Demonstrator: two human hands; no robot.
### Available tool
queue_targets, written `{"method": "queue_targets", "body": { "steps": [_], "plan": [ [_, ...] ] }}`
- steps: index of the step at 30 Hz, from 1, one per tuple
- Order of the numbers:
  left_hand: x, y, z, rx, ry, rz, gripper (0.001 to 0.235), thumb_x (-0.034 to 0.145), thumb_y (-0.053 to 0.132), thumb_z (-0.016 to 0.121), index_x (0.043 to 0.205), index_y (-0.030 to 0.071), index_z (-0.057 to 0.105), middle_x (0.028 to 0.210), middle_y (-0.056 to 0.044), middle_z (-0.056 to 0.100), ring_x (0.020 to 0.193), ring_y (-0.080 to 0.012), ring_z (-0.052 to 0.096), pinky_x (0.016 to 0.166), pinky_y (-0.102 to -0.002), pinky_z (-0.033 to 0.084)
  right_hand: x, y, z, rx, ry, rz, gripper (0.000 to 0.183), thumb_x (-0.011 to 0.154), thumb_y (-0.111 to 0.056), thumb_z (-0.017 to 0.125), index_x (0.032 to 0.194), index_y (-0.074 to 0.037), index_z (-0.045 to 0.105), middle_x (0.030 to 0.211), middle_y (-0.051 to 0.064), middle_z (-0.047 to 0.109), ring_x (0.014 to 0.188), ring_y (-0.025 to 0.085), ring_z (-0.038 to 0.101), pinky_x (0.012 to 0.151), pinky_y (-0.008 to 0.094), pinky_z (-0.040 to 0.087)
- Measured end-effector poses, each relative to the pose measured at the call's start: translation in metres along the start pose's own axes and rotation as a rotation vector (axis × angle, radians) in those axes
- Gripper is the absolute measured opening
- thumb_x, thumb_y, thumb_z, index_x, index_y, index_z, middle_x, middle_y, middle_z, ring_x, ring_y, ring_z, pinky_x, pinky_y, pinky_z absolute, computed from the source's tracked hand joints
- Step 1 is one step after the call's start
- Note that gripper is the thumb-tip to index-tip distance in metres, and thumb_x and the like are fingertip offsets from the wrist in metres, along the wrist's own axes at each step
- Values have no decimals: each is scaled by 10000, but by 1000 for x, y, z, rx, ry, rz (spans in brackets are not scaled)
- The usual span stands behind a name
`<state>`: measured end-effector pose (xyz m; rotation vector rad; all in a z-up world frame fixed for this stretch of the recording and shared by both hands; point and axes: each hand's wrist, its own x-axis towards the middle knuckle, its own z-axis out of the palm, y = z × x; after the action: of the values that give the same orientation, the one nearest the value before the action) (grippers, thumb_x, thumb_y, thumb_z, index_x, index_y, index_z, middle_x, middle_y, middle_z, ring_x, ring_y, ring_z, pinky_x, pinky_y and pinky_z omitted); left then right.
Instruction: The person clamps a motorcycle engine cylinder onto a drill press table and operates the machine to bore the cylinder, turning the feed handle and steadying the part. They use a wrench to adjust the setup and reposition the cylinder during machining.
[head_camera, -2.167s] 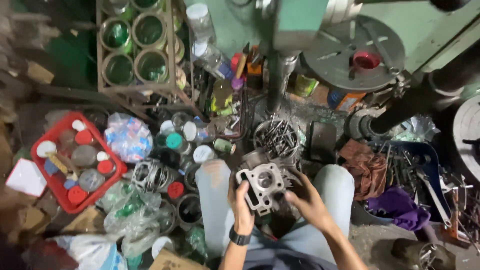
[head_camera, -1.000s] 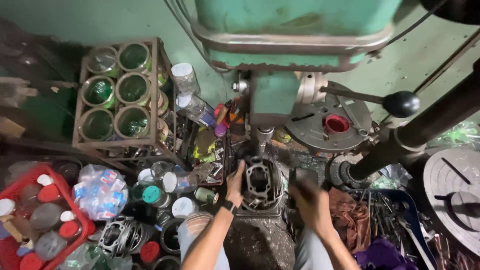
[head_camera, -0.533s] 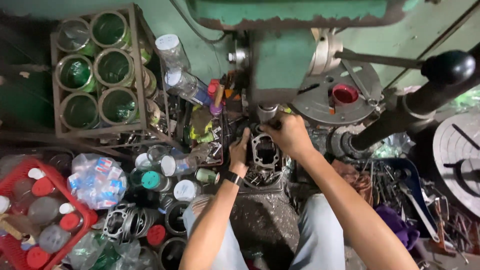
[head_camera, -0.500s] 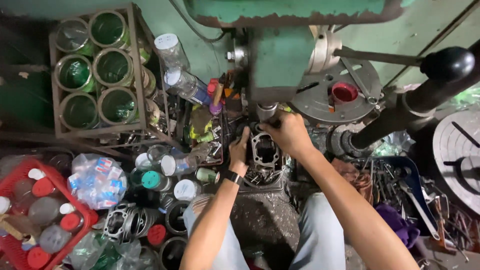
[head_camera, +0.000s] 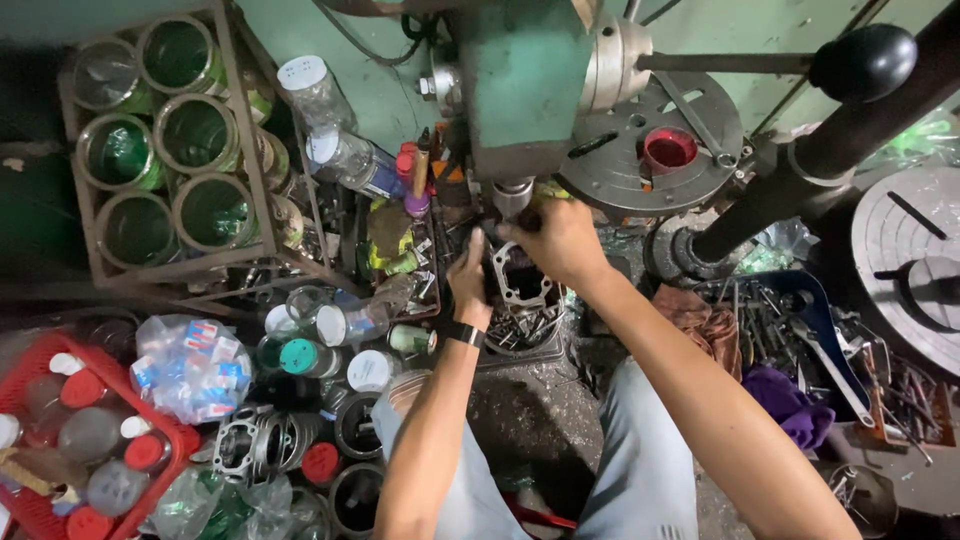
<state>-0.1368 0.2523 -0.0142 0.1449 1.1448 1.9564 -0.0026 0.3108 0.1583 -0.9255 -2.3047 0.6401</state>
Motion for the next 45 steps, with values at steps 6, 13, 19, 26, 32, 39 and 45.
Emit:
{"method": "queue_targets", "body": {
  "steps": [6, 13, 19, 26, 32, 39, 45],
  "plan": [
    [-1, 3, 2, -7, -28, 53, 373, 929, 373, 752, 963, 2, 773, 885, -15, 714, 737, -107, 622, 665, -278, 503, 0, -12, -7, -7, 23, -7, 466, 733, -340, 905, 954, 24, 715, 919, 242, 727, 884, 441, 683, 793, 504, 544],
    [-8, -8, -1, 161, 90, 154, 466, 936, 447, 754, 772, 11, 731, 716, 7, 637, 640, -112, 532, 578, -299, 426, -3, 2, 10, -29, 116, -90, 468, 754, -265, 882, 1051, 45, 695, 1003, 244, 711, 940, 469, 659, 831, 517, 527],
    [-1, -6, 0, 142, 98, 145, 474, 905, 457, 769, 699, 38, 691, 659, 34, 592, 601, -104, 505, 554, -299, 400, -5, 15, 7, 134, 54, -212, 391, 799, -239, 851, 1083, 9, 746, 1094, 212, 732, 1033, 420, 691, 920, 470, 531],
    [-5, -1, 2, 240, 117, 175, 513, 948, 450, 751, 673, 31, 645, 654, 44, 544, 600, -91, 451, 552, -290, 354, -7, 2, 6, 139, 95, -45, 414, 781, -277, 847, 1049, 19, 738, 1041, 206, 749, 983, 382, 710, 870, 445, 554],
    [14, -23, -17, 292, 109, 172, 523, 994, 437, 750, 741, -11, 658, 689, 22, 554, 624, -97, 463, 565, -295, 367, -7, 11, 10, 132, 54, 18, 388, 794, -290, 868, 1009, 9, 747, 962, 204, 751, 898, 371, 730, 828, 434, 571],
    [7, -5, -13, 93, -18, 59, 361, 938, 369, 740, 932, 11, 780, 835, 12, 697, 706, -104, 602, 648, -282, 492, -7, 94, -82, 25, 699, 140, 158, 939, -101, 743, 1066, -8, 750, 976, 183, 754, 880, 298, 743, 824, 413, 575],
    [-10, -3, -7, 174, 55, -2, 400, 931, 408, 743, 840, 18, 755, 803, -14, 689, 685, -126, 593, 636, -307, 495, -1, 209, -120, -297, 456, 214, 358, 876, -226, 828, 1138, 1, 738, 1104, 293, 675, 924, 453, 678, 787, 525, 545]
  ]
}}
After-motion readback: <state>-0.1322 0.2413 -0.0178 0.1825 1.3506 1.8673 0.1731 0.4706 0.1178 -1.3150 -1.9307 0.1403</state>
